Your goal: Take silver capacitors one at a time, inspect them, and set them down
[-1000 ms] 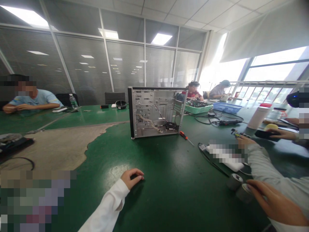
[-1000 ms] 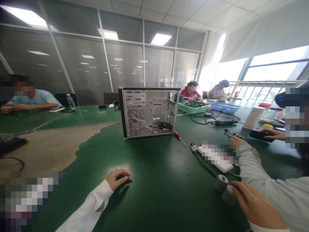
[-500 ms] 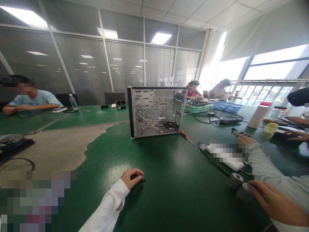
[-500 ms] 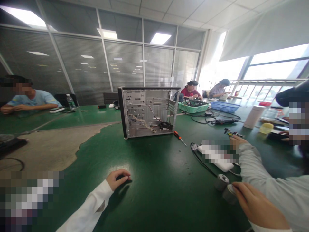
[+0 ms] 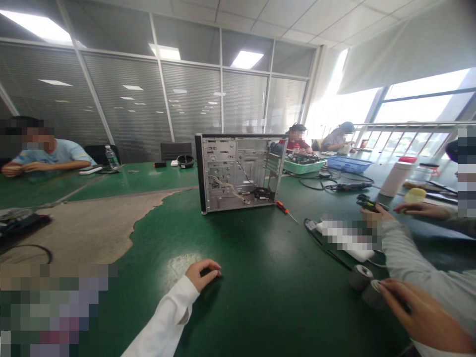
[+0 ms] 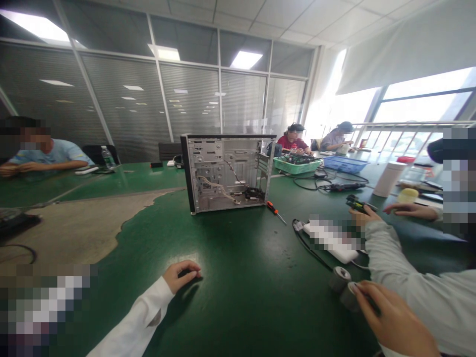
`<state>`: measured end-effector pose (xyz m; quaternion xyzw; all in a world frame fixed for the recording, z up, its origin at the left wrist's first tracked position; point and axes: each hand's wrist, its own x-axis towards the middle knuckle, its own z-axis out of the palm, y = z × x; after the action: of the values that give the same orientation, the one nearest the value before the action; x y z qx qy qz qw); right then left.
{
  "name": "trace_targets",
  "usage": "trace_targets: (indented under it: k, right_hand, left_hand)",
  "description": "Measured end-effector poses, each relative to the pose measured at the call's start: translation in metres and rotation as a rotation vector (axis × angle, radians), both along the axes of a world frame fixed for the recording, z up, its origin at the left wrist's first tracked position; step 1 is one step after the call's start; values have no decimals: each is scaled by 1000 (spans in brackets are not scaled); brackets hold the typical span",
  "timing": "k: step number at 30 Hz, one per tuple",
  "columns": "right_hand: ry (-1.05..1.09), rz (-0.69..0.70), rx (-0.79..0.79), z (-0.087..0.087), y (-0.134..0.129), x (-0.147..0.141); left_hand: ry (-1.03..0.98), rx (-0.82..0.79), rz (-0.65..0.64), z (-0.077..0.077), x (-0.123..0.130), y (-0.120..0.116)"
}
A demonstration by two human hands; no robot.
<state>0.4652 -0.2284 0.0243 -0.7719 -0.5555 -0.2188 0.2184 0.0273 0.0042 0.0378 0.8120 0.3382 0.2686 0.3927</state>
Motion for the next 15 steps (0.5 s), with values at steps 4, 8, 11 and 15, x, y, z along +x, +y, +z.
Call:
trace_targets:
  k: [4,8,11,15]
  right_hand:
    - [-90,27,-59,5,8,3]
    - [-29,-45,-304,10,28,10]
    - [41,-73,-571,11,44,17]
    - [20,-43,-585,12,65,18]
  left_hand:
    - [3,4,-4,0,0,0]
    - [-1,10,-7,-1,-1,1]
    - [-6,19,16,-2,0,0]
    - [-2,14,25,-3,0,-1]
